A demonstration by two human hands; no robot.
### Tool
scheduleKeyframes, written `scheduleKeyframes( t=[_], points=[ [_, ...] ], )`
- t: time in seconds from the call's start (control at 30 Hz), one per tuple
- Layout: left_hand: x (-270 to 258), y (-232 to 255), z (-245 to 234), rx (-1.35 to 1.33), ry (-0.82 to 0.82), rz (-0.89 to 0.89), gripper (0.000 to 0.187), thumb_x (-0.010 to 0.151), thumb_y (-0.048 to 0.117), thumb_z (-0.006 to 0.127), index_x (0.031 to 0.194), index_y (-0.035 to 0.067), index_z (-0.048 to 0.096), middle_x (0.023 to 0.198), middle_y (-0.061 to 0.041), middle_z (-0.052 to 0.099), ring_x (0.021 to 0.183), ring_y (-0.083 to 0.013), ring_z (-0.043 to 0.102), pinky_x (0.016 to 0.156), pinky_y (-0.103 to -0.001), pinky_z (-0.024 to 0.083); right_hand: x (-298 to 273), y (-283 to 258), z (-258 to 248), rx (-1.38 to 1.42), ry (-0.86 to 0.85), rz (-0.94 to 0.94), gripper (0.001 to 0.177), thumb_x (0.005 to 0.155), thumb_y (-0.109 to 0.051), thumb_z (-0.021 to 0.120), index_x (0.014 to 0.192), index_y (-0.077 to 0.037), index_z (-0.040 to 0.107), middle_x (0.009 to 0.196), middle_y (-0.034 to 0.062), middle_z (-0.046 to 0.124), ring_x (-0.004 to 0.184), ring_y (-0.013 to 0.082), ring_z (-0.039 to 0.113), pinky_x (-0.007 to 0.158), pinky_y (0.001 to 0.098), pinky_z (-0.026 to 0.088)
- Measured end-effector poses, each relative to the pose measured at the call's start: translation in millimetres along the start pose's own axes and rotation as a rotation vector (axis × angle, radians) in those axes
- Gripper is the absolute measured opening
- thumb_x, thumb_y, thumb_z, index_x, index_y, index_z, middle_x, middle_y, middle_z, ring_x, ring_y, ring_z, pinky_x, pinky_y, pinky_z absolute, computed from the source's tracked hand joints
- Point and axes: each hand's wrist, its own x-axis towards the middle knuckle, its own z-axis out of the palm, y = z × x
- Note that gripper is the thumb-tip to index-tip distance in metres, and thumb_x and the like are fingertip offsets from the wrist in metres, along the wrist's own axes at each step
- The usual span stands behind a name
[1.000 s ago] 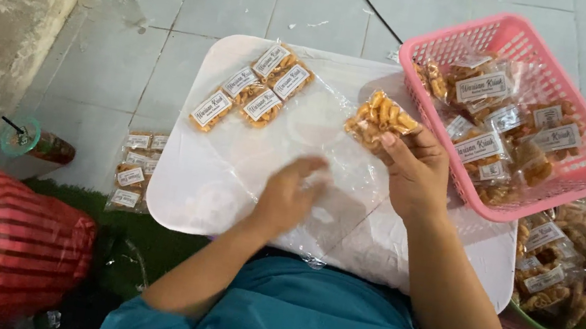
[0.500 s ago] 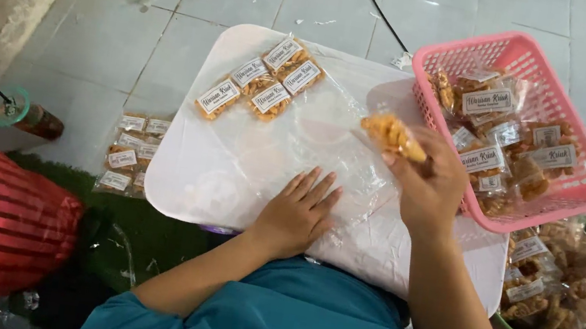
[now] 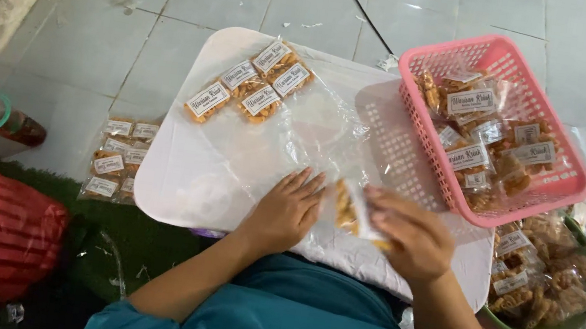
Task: Package small snack items into individual plastic bags and arrange them on a tray
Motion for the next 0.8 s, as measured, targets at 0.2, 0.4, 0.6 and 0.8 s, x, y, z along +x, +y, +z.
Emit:
scheduleKeyframes(
  t=[0.2,0.4,0.6,0.8],
  points=[
    [10.7,-8.2,-15.0,-0.25,-0.103,-0.141,0.052,0.107,0.036,0.032,0.147,0.014,0.056,0.146,-0.018,0.058,0.142,-0.0415,0.045,0.118,-0.051,0.03,11.5,-29.6,-5.3,-0.112,-0.267,0.018,0.013,0.094,0.0,0.064,0.099,0.0,0.075,0.102,0.019,0.079,0.085,0.0371,0.078,0.07,0.0429,0.063],
    [12.0,1.2,-28.3,-0.291,-0.027,-0.142,0.049,0.106,0.031,0.037,0.148,0.015,0.054,0.14,-0.023,0.06,0.134,-0.0469,0.052,0.112,-0.053,0.039,15.0,-24.9,1.5,-0.387,-0.41,0.001,0.015,0.099,-0.005,0.061,0.106,-0.003,0.074,0.11,0.0151,0.076,0.093,0.0328,0.076,0.075,0.0386,0.061],
    [15.8,10.5,-35.3,-0.231,0.042,-0.121,0.049,0.107,0.034,0.037,0.149,0.017,0.054,0.141,-0.022,0.061,0.131,-0.0488,0.053,0.109,-0.055,0.042,20.2,-16.8,20.3,-0.489,-0.552,0.027,0.024,0.102,-0.008,0.057,0.12,-0.012,0.072,0.112,0.0113,0.073,0.099,0.0299,0.075,0.073,0.0366,0.06],
    [16.9,15.6,-42.7,-0.141,0.075,-0.102,0.05,0.109,0.035,0.034,0.15,0.014,0.053,0.145,-0.022,0.058,0.136,-0.0486,0.05,0.11,-0.057,0.04,17.5,-1.8,34.9,-0.48,-0.692,-0.015,0.018,0.102,-0.004,0.055,0.112,-0.007,0.07,0.107,0.0121,0.074,0.103,0.0314,0.074,0.074,0.0361,0.06]
  ],
)
